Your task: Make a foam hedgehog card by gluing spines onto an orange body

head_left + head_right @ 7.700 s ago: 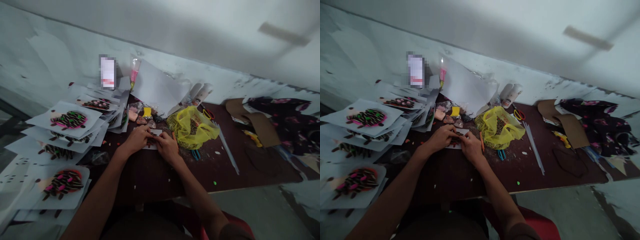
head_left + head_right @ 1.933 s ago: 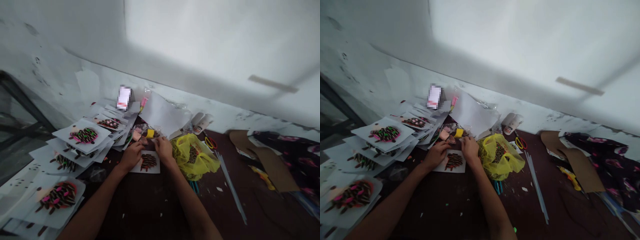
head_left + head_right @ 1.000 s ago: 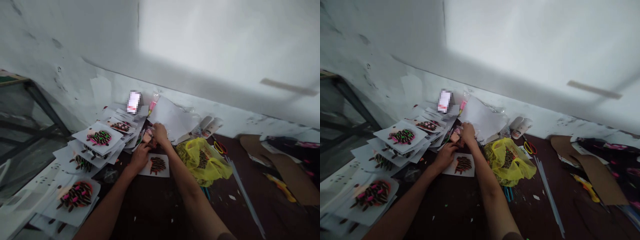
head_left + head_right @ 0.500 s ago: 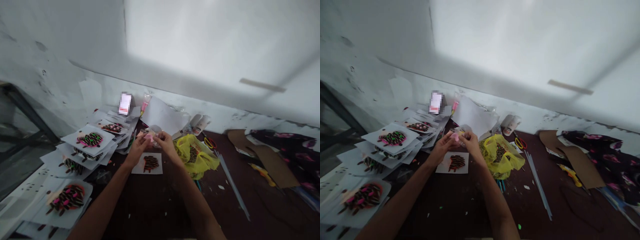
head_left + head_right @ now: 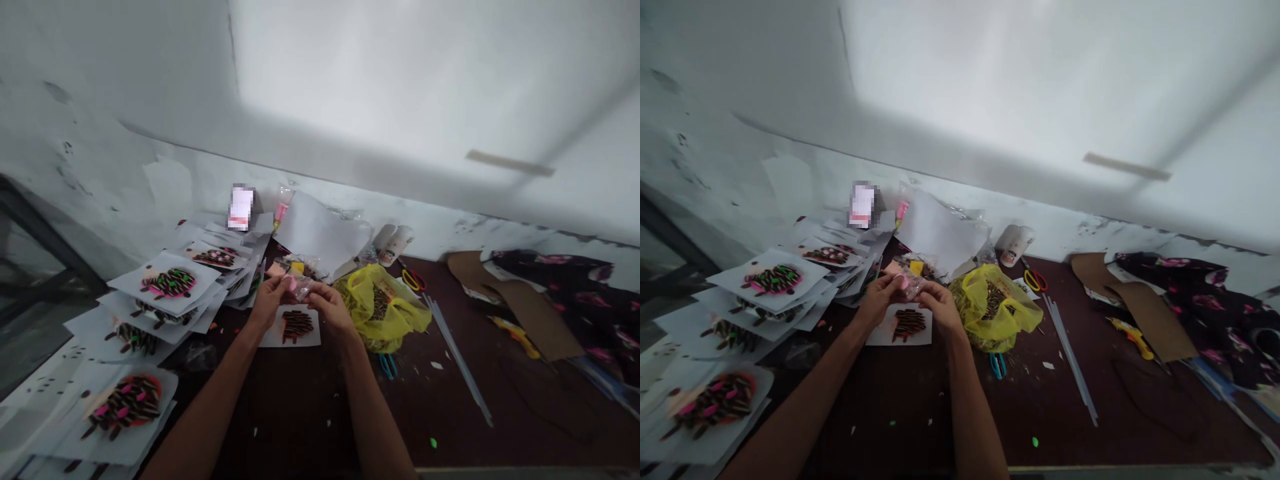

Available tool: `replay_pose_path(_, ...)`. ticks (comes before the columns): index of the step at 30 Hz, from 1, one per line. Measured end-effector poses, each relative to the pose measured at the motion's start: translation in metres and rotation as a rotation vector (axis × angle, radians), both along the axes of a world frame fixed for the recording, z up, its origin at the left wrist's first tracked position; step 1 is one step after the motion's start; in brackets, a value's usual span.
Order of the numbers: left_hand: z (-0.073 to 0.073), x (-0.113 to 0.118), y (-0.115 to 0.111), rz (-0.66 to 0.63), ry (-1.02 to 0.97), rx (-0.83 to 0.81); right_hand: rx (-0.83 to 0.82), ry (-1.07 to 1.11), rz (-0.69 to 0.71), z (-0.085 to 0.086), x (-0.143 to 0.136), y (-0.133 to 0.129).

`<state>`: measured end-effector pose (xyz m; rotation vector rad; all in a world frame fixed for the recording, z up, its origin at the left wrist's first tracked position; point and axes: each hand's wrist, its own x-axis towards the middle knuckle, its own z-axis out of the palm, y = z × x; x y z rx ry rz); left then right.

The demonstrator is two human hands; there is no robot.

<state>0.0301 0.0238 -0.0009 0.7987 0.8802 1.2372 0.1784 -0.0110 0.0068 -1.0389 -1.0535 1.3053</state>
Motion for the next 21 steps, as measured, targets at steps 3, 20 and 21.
replay_pose_path(3, -0.002, -0.002, 0.001, 0.012, 0.037, 0.039, -0.008, -0.017, -0.021, 0.000, -0.007, 0.001)
replay_pose_path(20, 0.003, -0.008, -0.013, 0.081, 0.625, 0.765, 0.173, -0.133, -0.252, -0.004, -0.020, 0.004)
replay_pose_path(21, 0.003, -0.008, -0.014, 0.020, 0.609, 0.773, 0.179, -0.140, -0.259, -0.003, -0.020, 0.003)
